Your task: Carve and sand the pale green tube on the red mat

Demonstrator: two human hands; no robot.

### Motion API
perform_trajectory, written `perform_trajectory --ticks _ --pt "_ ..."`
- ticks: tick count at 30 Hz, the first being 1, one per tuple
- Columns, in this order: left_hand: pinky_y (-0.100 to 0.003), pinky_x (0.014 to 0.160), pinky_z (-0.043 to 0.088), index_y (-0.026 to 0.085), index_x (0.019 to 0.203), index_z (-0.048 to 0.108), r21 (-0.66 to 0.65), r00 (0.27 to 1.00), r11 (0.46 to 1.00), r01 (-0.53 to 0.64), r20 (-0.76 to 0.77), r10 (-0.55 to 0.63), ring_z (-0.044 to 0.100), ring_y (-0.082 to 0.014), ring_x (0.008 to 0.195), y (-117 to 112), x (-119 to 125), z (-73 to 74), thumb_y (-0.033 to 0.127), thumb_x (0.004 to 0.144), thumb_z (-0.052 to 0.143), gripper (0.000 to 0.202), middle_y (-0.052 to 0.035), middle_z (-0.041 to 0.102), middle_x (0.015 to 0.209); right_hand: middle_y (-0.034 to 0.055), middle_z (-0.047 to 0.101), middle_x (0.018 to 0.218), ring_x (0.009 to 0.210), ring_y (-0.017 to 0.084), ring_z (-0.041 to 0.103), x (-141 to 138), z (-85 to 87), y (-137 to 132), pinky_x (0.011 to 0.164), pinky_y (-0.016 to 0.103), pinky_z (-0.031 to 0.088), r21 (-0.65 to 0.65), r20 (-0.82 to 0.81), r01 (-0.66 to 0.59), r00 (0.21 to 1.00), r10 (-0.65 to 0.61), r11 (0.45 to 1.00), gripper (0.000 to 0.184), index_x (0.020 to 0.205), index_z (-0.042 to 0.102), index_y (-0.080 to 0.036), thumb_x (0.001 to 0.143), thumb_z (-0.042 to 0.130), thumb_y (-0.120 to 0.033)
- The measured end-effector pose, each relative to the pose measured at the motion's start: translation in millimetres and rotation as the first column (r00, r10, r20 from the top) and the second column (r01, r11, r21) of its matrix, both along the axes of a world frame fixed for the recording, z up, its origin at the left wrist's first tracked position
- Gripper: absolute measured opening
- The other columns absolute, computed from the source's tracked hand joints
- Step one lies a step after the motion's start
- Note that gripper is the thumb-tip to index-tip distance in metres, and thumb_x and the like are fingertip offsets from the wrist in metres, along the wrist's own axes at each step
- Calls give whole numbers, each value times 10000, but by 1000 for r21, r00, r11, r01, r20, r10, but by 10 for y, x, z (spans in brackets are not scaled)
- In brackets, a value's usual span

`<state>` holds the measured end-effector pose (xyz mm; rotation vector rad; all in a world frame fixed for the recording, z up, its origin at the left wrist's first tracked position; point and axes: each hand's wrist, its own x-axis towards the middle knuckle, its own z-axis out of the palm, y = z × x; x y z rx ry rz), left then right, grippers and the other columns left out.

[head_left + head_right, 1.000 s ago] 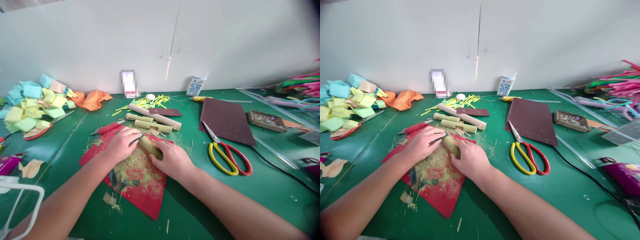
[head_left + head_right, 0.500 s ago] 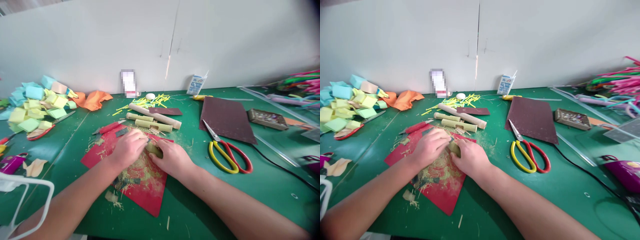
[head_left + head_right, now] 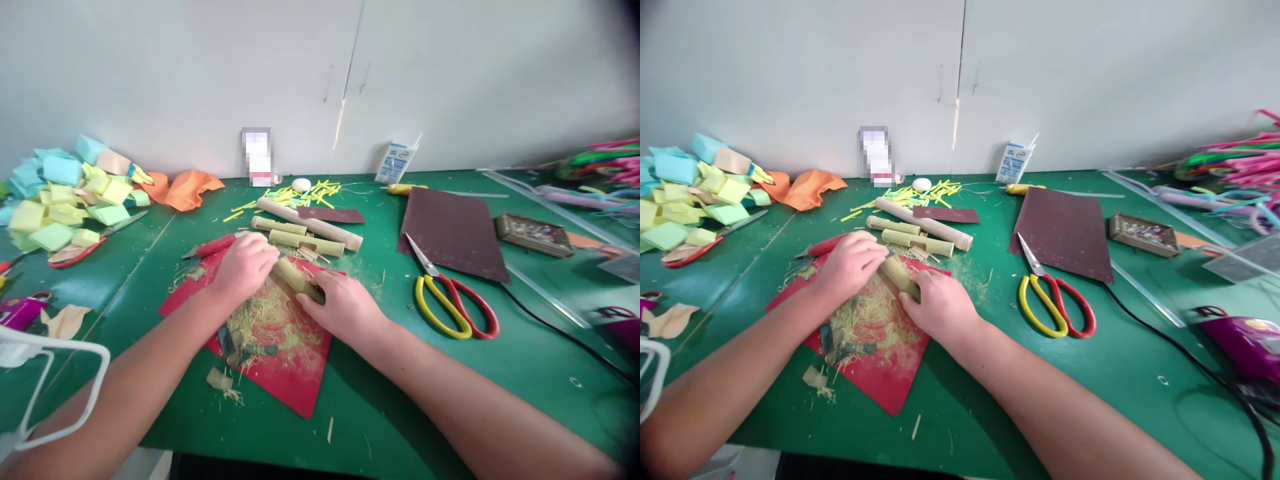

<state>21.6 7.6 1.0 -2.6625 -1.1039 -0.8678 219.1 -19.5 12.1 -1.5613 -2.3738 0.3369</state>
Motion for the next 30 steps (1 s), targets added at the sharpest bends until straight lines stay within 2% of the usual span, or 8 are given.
perform_trajectory --ticks 2,6,10,14,19,23,27,30 --pt "-416 890 463 166 913 666 -6 1000 1000 -14 13 14 537 -214 975 5 -14 9 162 912 470 196 -65 671 914 20 614 716 637 141 532 -4 0 2 547 265 291 7 6 1 1000 -2 1000 209 703 547 -197 795 553 -384" --pt "-396 908 463 158 975 658 -60 998 996 64 0 -64 538 -206 1005 -11 -7 18 160 908 482 189 -67 666 975 19 615 702 630 141 536 -16 1 6 544 267 291 -2 6 -7 1000 7 1000 199 719 556 -195 813 534 -369" --pt "-422 902 461 163 892 667 -18 999 999 -33 23 34 537 -218 986 -16 8 19 164 914 462 206 -68 666 903 33 628 725 646 152 551 -26 -1 1 548 275 295 6 30 11 999 -11 1000 220 728 557 -192 818 527 -391" --pt "-384 914 472 150 954 656 -99 998 994 54 25 -52 536 -201 1009 -53 29 13 159 914 462 198 -75 650 968 30 631 720 639 154 557 -31 -4 -13 534 274 284 -8 28 3 1000 -3 1000 185 785 562 -191 818 520 -367" --pt "-446 929 464 166 929 667 -24 997 999 -42 56 43 535 -227 1030 -8 -5 -12 160 909 465 203 -75 662 925 33 624 704 636 158 561 -32 8 -18 530 275 281 -15 37 25 999 -24 1000 207 764 560 -188 821 522 -383" --pt "-407 933 474 163 995 652 -87 998 995 51 50 -47 538 -212 1049 -26 15 -35 148 905 474 200 -78 654 986 29 626 703 635 157 563 -29 17 -17 532 276 279 -33 38 9 999 -8 999 193 778 563 -187 827 517 -368" --pt "-449 943 457 165 967 659 -18 999 1000 -23 48 24 541 -231 1038 -49 24 -21 145 905 469 200 -72 669 953 36 632 713 649 163 571 -28 18 -18 539 278 290 -23 50 18 999 -17 1000 215 770 566 -185 835 507 -382" --pt "-415 948 466 154 1015 647 -81 997 995 66 36 -63 543 -215 1061 -79 47 -2 137 907 454 221 -86 655 1016 41 645 746 668 163 580 -23 18 -20 544 275 298 -29 46 0 999 1 1000 187 790 571 -185 832 510 -356"
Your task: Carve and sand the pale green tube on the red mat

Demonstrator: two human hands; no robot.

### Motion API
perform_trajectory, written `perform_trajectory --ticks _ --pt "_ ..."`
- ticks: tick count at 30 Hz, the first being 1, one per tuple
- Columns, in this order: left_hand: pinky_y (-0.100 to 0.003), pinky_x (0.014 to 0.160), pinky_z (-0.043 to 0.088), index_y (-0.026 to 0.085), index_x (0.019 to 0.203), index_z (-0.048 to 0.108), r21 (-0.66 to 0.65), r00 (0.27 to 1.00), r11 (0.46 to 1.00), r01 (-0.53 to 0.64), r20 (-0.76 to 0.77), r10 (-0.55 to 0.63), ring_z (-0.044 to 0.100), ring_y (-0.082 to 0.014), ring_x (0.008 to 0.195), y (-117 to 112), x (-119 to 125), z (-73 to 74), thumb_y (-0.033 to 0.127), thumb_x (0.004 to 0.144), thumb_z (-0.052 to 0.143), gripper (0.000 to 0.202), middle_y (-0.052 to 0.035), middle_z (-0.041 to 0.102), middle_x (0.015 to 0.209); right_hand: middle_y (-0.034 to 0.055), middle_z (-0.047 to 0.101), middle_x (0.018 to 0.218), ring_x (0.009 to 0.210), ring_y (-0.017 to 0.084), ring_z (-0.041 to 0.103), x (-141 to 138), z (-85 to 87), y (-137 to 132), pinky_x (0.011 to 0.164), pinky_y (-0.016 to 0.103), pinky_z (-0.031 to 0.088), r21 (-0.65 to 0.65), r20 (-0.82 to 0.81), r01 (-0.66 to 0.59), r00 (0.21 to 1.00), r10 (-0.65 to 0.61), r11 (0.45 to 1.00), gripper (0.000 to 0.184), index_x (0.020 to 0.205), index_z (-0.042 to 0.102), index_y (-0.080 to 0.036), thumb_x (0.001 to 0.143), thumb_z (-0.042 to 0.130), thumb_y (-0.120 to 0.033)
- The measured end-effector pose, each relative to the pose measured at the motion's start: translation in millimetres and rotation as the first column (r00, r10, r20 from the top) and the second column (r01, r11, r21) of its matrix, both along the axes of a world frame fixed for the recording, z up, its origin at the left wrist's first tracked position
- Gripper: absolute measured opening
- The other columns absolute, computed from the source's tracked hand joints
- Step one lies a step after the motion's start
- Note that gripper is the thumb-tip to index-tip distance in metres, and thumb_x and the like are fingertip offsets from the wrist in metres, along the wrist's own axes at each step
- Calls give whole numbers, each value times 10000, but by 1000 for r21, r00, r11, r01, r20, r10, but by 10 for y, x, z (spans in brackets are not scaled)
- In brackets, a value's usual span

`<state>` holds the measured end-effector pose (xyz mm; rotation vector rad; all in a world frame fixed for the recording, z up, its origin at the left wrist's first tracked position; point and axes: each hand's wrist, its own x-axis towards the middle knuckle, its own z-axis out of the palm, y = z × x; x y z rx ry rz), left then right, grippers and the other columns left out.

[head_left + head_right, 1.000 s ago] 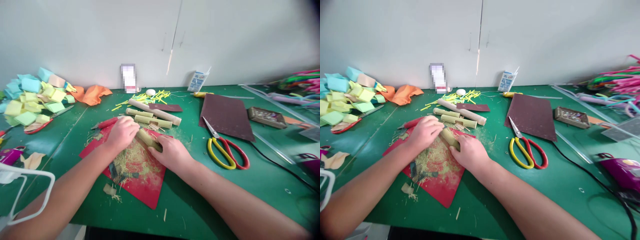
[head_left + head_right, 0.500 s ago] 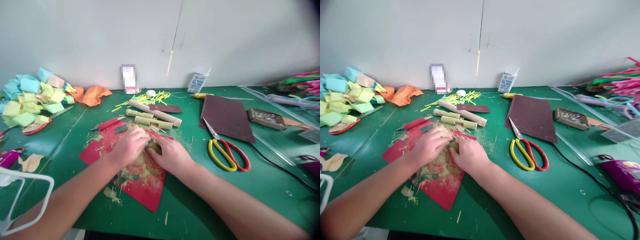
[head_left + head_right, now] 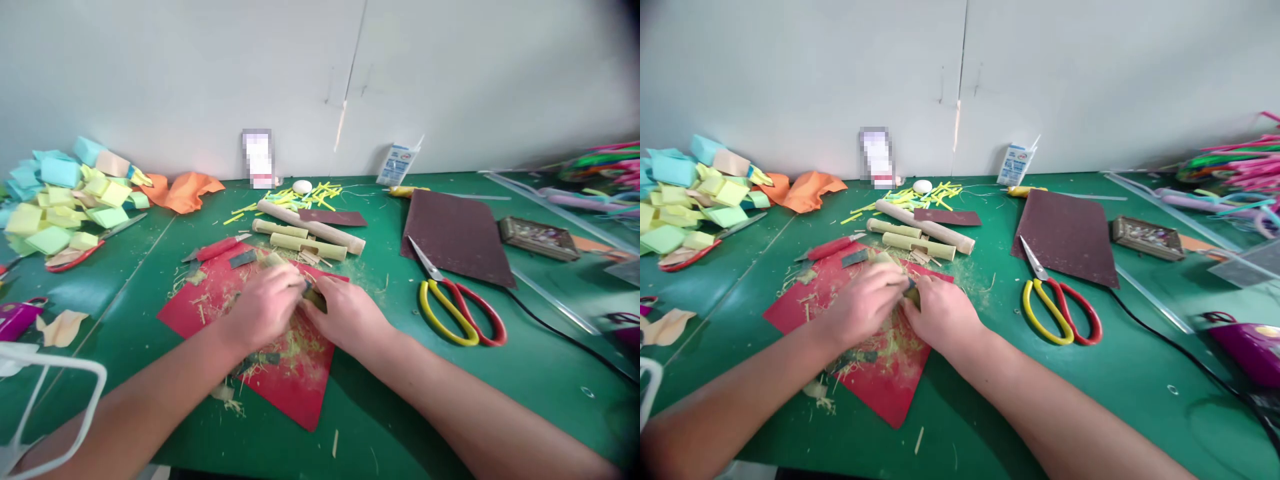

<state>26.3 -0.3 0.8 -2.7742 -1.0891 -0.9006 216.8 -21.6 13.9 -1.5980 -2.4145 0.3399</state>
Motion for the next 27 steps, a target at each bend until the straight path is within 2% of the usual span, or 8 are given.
perform_trajectory --ticks 2,4,6,10,14,18,22,27 --pt "-410 938 472 164 983 656 -12 999 999 30 -13 -30 554 -207 1036 8 -3 13 156 909 467 204 -74 666 995 41 647 746 669 165 582 3 1 -1 545 276 301 -4 0 8 1000 -8 1000 196 784 572 -186 834 510 -365" --pt "-439 922 470 171 908 670 47 999 998 -43 5 42 558 -220 1010 30 -18 22 165 908 470 200 -66 678 926 43 643 731 659 167 580 5 2 -4 542 279 301 0 7 23 1000 -23 1000 224 768 571 -186 835 510 -391" --pt "-446 918 467 168 907 672 61 997 996 -73 15 72 554 -228 1015 34 -23 25 161 907 467 204 -73 673 921 43 644 734 657 166 580 6 -1 -7 541 279 303 2 9 24 1000 -24 1000 219 775 574 -187 831 518 -391" --pt "-410 948 455 168 993 658 -22 999 999 30 -23 -31 541 -211 1056 1 -3 23 152 904 477 203 -71 666 1004 42 650 754 669 163 582 11 -15 -8 541 275 304 -12 7 11 1000 -11 1000 206 789 577 -191 833 517 -383" --pt "-438 924 449 171 912 667 62 997 996 -70 22 69 547 -226 1020 -9 7 15 152 902 478 190 -63 678 924 36 636 728 654 161 571 17 -15 -10 533 276 291 -3 7 27 1000 -27 1000 223 766 570 -192 833 517 -398" --pt "-403 941 452 172 999 648 -21 999 999 38 -9 -38 540 -207 1056 30 -32 -5 147 901 479 197 -68 663 1014 33 635 722 645 157 564 14 11 -18 536 275 289 -35 7 19 1000 -18 999 205 755 567 -193 829 518 -378" --pt "-437 923 453 173 922 664 81 996 993 -90 4 89 542 -226 1014 60 -56 -6 145 901 472 195 -61 675 918 33 631 716 636 156 557 4 25 -18 535 278 290 -31 -3 38 999 -38 999 228 735 567 -192 829 519 -395" --pt "-388 951 459 146 990 657 -4 999 1000 18 -30 -18 530 -211 1070 -57 29 5 130 900 469 208 -75 661 991 29 635 720 641 155 562 11 0 -14 538 274 291 -36 -6 28 1000 -28 999 198 738 560 -192 820 522 -368"
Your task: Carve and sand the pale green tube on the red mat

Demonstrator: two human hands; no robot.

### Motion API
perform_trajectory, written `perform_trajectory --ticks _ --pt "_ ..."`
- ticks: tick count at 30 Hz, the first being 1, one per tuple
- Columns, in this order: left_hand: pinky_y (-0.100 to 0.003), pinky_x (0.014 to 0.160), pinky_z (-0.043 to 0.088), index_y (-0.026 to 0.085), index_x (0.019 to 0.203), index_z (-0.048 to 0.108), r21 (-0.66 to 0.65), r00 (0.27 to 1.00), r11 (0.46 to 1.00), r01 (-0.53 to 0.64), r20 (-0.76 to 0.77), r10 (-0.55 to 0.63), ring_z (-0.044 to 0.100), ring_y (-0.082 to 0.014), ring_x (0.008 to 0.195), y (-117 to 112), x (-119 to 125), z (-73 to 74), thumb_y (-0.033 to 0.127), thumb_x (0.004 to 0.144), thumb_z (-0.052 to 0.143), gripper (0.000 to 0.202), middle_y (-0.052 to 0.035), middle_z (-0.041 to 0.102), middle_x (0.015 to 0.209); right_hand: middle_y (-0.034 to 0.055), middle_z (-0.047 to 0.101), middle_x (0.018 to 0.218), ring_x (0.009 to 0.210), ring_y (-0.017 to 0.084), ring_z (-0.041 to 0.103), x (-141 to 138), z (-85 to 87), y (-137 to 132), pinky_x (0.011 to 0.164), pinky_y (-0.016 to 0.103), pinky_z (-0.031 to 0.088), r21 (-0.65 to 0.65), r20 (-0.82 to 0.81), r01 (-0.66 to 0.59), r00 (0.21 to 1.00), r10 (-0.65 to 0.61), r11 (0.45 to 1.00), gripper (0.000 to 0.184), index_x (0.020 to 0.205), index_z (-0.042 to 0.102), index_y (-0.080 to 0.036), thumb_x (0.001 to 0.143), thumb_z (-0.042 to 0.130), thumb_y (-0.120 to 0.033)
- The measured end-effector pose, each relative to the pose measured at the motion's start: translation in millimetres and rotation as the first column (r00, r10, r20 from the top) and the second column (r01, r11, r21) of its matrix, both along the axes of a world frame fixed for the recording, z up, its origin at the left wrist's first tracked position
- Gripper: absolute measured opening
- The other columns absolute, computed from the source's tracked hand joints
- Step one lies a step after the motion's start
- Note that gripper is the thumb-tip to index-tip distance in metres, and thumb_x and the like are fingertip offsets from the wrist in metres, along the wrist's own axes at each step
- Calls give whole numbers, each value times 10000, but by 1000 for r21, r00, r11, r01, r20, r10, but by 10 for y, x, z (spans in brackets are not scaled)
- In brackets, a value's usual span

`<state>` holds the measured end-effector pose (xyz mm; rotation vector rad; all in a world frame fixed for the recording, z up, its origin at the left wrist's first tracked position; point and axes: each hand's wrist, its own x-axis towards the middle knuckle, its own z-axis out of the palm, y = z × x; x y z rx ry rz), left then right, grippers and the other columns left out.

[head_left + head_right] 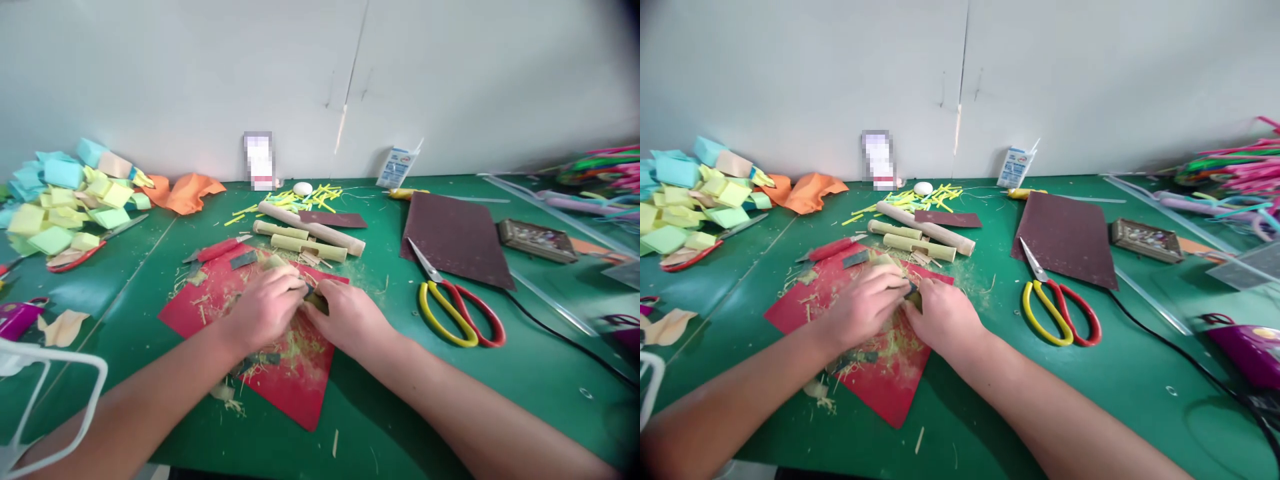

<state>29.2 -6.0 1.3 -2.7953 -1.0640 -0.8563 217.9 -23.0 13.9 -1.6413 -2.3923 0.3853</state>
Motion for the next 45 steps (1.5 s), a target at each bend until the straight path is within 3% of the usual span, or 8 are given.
perform_trajectory --ticks 10,14,20,25,31,36,41,45 --pt "-417 929 472 167 968 682 75 985 986 -149 100 141 533 -212 1021 360 -296 -64 167 895 513 183 -60 678 949 42 629 742 666 182 579 23 80 -56 525 275 288 -13 79 46 996 -44 999 244 811 574 -183 770 570 -423" --pt "-423 903 474 163 939 680 99 980 978 -186 95 177 538 -217 984 245 -188 -53 182 897 513 173 -63 677 914 39 631 729 663 185 581 37 85 -61 521 276 282 -43 94 55 994 -51 998 250 776 576 -190 768 569 -440" --pt "-379 918 468 157 987 660 12 1000 1000 4 30 -5 538 -204 1028 29 30 -42 153 901 481 198 -70 662 989 25 617 680 622 163 554 42 33 -28 514 272 269 -35 57 58 997 -56 998 220 715 556 -200 774 550 -412" --pt "-452 920 446 166 868 681 135 978 970 -202 75 194 540 -235 1003 242 -128 -57 160 895 492 191 -59 691 875 22 603 662 590 155 523 44 30 -22 499 266 254 -27 61 78 995 -76 997 269 697 541 -201 757 561 -463" --pt "-404 932 448 168 940 672 60 999 997 -39 25 38 532 -214 1042 80 -33 -52 148 897 486 192 -57 676 961 18 603 659 581 146 507 35 20 -18 499 262 248 -27 48 68 997 -67 997 226 705 544 -200 758 561 -420" --pt "-444 917 440 167 876 679 127 977 970 -209 59 203 526 -233 1009 152 -77 -46 148 895 484 197 -61 686 889 21 611 671 589 146 514 32 54 -26 497 259 242 -37 56 80 995 -78 996 251 681 542 -201 772 555 -435" --pt "-380 923 449 152 975 658 56 998 997 -55 14 54 523 -213 1027 -36 103 -41 125 883 487 196 -67 662 977 13 612 659 578 139 511 32 55 -33 501 257 249 -27 26 55 998 -54 998 192 691 549 -204 786 530 -369" --pt "-426 913 446 170 909 672 114 984 977 -178 12 178 532 -220 987 108 -27 -25 144 899 470 204 -61 681 893 21 624 681 605 153 530 29 33 -32 509 259 260 -21 38 66 997 -66 998 233 697 557 -202 791 534 -413"
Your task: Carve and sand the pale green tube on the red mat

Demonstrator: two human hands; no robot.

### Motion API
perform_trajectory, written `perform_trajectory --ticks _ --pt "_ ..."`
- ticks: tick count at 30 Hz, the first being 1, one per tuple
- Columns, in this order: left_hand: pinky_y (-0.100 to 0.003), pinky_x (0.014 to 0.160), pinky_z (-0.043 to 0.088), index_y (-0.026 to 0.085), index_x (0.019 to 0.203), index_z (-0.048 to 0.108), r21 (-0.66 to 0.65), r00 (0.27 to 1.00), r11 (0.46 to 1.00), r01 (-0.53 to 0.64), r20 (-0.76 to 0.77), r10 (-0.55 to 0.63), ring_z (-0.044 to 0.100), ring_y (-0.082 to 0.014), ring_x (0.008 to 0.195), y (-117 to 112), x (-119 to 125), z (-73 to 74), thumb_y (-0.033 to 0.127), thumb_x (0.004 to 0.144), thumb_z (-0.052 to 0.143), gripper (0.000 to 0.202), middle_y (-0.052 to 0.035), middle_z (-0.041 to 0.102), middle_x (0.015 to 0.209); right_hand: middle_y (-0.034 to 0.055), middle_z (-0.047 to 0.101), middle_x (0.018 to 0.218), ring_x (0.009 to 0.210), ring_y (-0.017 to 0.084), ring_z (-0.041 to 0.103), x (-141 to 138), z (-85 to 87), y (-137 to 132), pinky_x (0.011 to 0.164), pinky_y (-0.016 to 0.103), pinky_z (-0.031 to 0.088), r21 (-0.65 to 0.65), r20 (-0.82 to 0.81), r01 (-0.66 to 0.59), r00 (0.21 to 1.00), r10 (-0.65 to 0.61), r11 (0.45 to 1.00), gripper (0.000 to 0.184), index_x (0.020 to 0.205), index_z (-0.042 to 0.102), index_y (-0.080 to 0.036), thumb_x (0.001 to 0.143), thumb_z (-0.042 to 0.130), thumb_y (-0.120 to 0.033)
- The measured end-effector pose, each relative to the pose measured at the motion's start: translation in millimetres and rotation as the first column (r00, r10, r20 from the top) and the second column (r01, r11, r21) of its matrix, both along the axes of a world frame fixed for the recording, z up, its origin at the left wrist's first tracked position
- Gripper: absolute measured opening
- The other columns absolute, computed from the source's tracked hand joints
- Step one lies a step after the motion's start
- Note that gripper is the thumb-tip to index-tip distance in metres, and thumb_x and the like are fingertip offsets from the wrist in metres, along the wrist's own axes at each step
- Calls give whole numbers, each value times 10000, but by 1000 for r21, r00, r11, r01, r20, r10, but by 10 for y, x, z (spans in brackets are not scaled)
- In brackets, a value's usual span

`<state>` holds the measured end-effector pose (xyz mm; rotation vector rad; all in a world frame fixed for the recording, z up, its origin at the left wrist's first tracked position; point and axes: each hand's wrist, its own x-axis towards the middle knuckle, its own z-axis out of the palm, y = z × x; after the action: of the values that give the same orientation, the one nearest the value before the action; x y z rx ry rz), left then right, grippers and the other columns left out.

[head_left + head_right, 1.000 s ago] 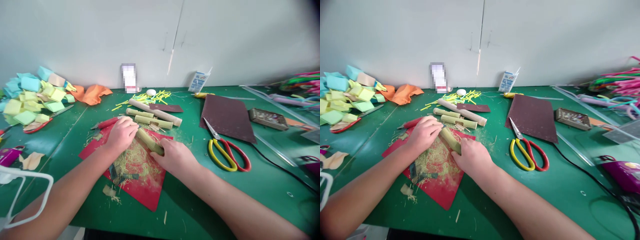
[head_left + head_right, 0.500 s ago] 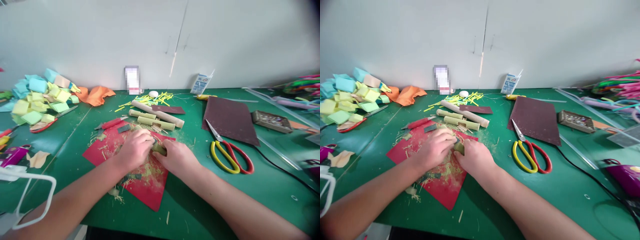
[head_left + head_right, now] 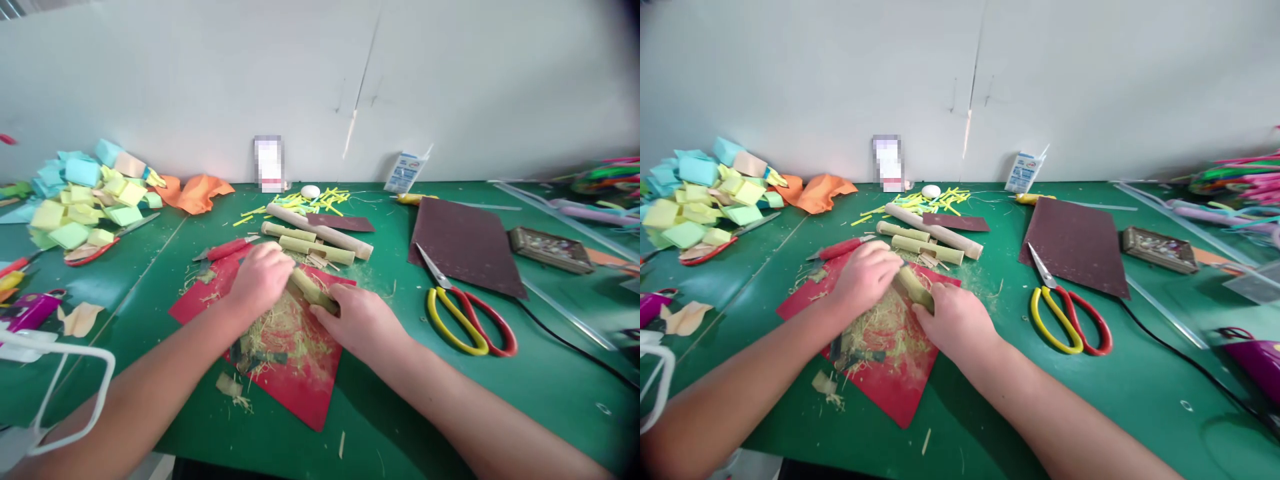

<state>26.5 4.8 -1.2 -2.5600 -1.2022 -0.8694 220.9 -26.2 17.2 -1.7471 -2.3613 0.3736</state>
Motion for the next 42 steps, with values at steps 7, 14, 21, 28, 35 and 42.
perform_trajectory --ticks 7,14,21,28,35,42 --pt "-382 929 461 154 938 662 -64 988 987 144 57 -141 522 -209 1060 -157 125 -6 140 899 467 200 -75 664 986 13 616 678 601 141 532 8 -23 -7 519 261 271 43 -20 -40 999 41 998 144 729 571 -199 791 531 -323" --pt "-453 917 457 166 911 676 6 999 1000 16 50 -16 532 -230 1015 -55 19 8 146 900 465 213 -71 681 917 21 617 659 603 150 539 8 2 -1 513 266 270 10 4 -7 1000 7 1000 236 681 577 -201 792 555 -408" --pt "-428 924 464 162 938 673 -15 998 998 62 20 -62 534 -230 1023 -36 -19 25 134 892 490 190 -63 682 925 35 644 703 643 171 580 8 2 -5 540 275 302 12 19 -18 1000 18 1000 234 718 592 -195 808 536 -403" --pt "-435 933 470 166 987 665 -64 989 988 139 65 -135 524 -231 1082 -58 4 16 126 893 489 203 -72 667 971 41 651 721 668 182 599 -6 20 -18 548 283 310 11 40 -19 999 18 1000 228 746 584 -194 818 520 -401" --pt "-444 922 482 170 982 670 -70 982 985 158 117 -149 548 -227 1045 -22 31 28 151 902 496 192 -68 683 957 35 648 802 710 191 605 4 25 -39 553 277 321 64 19 -18 1000 17 998 229 852 578 -196 760 576 -406" --pt "-415 960 467 162 1064 644 -109 953 947 302 58 -298 515 -225 1140 -108 80 31 127 902 482 232 -73 665 1049 27 634 699 664 175 598 -2 65 -14 538 272 289 21 41 -6 999 5 1000 157 769 577 -198 810 512 -335"
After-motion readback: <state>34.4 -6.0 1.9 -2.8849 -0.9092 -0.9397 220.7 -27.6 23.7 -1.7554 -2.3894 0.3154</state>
